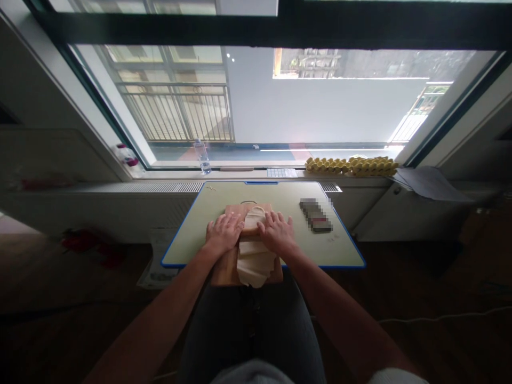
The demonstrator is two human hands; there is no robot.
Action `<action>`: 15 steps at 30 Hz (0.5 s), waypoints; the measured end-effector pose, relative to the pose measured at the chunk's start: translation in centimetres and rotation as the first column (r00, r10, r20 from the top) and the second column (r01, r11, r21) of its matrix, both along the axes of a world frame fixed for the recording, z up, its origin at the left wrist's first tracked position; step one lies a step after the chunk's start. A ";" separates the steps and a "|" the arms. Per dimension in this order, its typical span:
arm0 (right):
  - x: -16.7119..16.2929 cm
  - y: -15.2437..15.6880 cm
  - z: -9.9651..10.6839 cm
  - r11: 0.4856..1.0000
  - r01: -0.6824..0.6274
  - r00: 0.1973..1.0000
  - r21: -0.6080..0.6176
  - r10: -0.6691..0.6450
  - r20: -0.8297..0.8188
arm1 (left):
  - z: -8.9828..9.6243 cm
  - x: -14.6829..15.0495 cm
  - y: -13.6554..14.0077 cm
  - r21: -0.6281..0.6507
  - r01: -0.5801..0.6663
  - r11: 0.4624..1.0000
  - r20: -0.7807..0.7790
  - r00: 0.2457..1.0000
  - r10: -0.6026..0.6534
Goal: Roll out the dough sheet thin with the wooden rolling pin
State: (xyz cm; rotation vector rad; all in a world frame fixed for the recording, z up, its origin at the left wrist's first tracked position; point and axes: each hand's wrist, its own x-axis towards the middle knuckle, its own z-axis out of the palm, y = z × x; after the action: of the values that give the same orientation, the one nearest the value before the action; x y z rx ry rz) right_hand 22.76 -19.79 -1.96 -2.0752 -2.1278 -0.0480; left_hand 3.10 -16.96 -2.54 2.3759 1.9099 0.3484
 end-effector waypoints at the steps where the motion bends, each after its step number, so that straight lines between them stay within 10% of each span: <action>1: 0.0 0.3 -0.1 1.000 0.008 1.000 0.000 -0.008 0.003 | -0.1 0.2 0.5 0.002 -0.018 1.000 -0.010 1.000 0.018; 15: 0.3 4.6 0.2 0.996 0.090 0.996 0.010 -0.089 -0.026 | 0.5 1.5 6.0 -0.068 -0.063 0.996 -0.020 0.998 0.062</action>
State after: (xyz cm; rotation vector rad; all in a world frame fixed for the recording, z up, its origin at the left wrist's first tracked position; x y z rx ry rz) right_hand 23.05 -15.15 -1.79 -2.1524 -2.0148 -0.0439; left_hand 4.58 -10.98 -2.00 2.2882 1.9734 0.2619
